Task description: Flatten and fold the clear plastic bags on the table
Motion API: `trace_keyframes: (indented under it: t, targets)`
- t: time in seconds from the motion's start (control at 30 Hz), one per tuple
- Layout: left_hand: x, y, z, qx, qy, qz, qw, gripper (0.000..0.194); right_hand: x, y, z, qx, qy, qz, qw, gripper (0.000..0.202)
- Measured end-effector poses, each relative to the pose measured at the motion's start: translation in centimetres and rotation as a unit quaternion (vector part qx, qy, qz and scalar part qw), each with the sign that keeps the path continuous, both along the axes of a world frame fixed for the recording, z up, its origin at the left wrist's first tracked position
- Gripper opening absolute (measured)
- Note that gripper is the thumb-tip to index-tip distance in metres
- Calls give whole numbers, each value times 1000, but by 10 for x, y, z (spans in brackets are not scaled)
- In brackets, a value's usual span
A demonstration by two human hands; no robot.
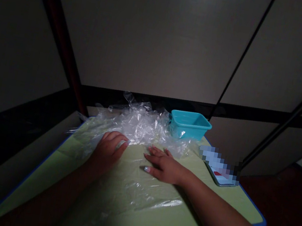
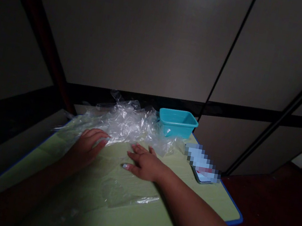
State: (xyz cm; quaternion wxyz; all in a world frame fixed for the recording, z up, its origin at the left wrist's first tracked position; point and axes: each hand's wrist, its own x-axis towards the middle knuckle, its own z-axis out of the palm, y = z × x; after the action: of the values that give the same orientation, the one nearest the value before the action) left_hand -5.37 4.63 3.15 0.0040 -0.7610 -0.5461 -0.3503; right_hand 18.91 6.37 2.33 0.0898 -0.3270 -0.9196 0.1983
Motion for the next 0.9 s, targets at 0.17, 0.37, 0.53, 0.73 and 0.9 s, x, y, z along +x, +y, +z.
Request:
trace_keyframes:
  t: [0.17,0.37,0.53,0.73,0.9]
  targets:
    - [10,-4,5,-166,-186,11,968,36,3,-6,13,53,75,-1,996,47]
    - [16,-6,-2,-213,-303,-44,928,36,4,-24,33,-8,114,88,990,36]
    - [16,-6,2,-241,-421,-47,873,36,2,-32,35,-35,113,124,985,33]
    - [-5,2,12,-190,-267,28,944,35,1,-30,27,14,86,102,991,34]
    - [-15,1,13,-146,57,67,985,31,1,-22,24,61,58,90,992,27]
